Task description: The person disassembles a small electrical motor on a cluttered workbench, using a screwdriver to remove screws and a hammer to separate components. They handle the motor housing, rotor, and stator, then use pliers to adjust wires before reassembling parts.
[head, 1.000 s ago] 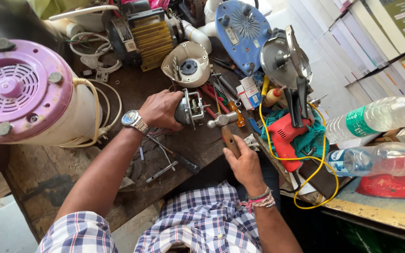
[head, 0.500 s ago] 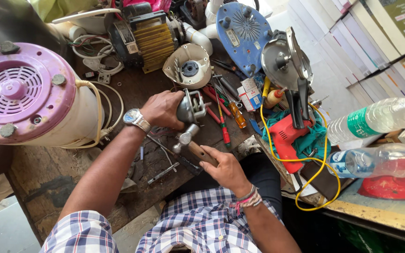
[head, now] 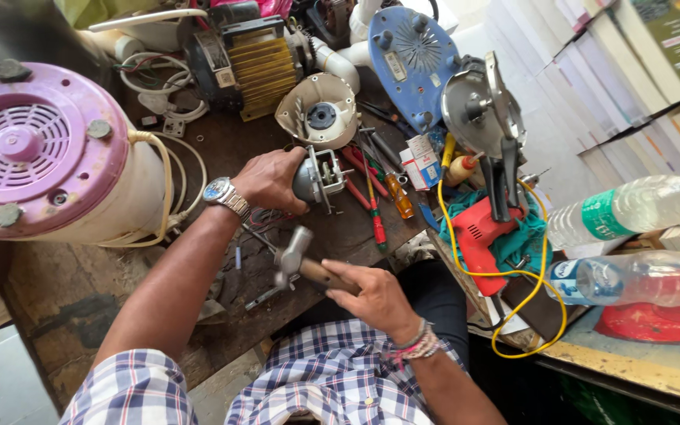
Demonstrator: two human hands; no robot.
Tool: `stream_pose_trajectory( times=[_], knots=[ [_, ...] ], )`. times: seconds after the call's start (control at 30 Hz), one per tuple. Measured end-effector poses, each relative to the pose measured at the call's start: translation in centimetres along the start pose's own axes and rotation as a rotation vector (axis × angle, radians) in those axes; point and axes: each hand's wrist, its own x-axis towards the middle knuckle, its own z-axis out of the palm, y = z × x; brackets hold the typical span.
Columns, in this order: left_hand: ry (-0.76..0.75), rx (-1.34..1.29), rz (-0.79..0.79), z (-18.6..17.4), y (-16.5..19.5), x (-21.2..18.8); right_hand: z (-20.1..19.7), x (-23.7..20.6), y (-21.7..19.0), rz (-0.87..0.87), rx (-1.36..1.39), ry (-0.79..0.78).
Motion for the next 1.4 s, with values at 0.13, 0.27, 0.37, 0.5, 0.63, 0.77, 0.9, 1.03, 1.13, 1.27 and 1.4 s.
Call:
stream_pose_trajectory(
  times=[0.13, 0.27, 0.37, 0.5, 0.63, 0.77, 0.9, 1.03, 1.13, 1.27, 1.4],
  knots=[
    [-0.021, 0.024, -0.148, 0.1, -0.4, 0.1, -0.1, 0.6, -0.7, 0.155, -0.014, 0.143],
    [-0.009, 0.028, -0.076, 0.4, -0.8, 0.0, -0.9, 1.1, -2.0, -0.145, 0.065, 0.058],
    [0.035, 0.011, -0.083, 1.1, -0.6, 0.0, -0.8, 2.3, -2.6, 0.417, 0.006, -0.010],
    [-0.001, 0.050, -0.105, 1.1, -0.4, 0.1, -0.8, 2.5, -2.4, -0.034, 0.046, 0.231],
    [0.030, 0.045, -0.064, 1.0, -0.2, 0.2, -0.7, 2.1, -1.4, 0.015, 0.056, 0.104],
    [0.018, 0.067, -0.086, 1.3, -0.7, 0.5, 0.0, 2.3, -1.1, -0.034, 0.059, 0.237],
    [0.029, 0.042, -0.035, 1.8, -1.3, 0.6, -0.4, 2.7, -1.2, -0.153, 0.021, 0.099],
    [0.081, 0.088, -0.018, 1.9, -1.2, 0.8, -0.4, 3.1, -1.2, 0.147, -0.010, 0.138],
    [0.025, 0.033, -0.040, 1.6, -0.9, 0.6, 0.0, 2.8, -1.1, -0.184, -0.026, 0.109],
    [0.036, 0.047, -0.058, 1.4, -0.7, 0.5, 0.3, 2.6, -0.5, -0.137, -0.021, 0.233],
    [0.037, 0.019, 0.000, 1.3, -0.7, 0.5, 0.2, 2.5, -0.3, -0.036, -0.076, 0.008]
  ],
)
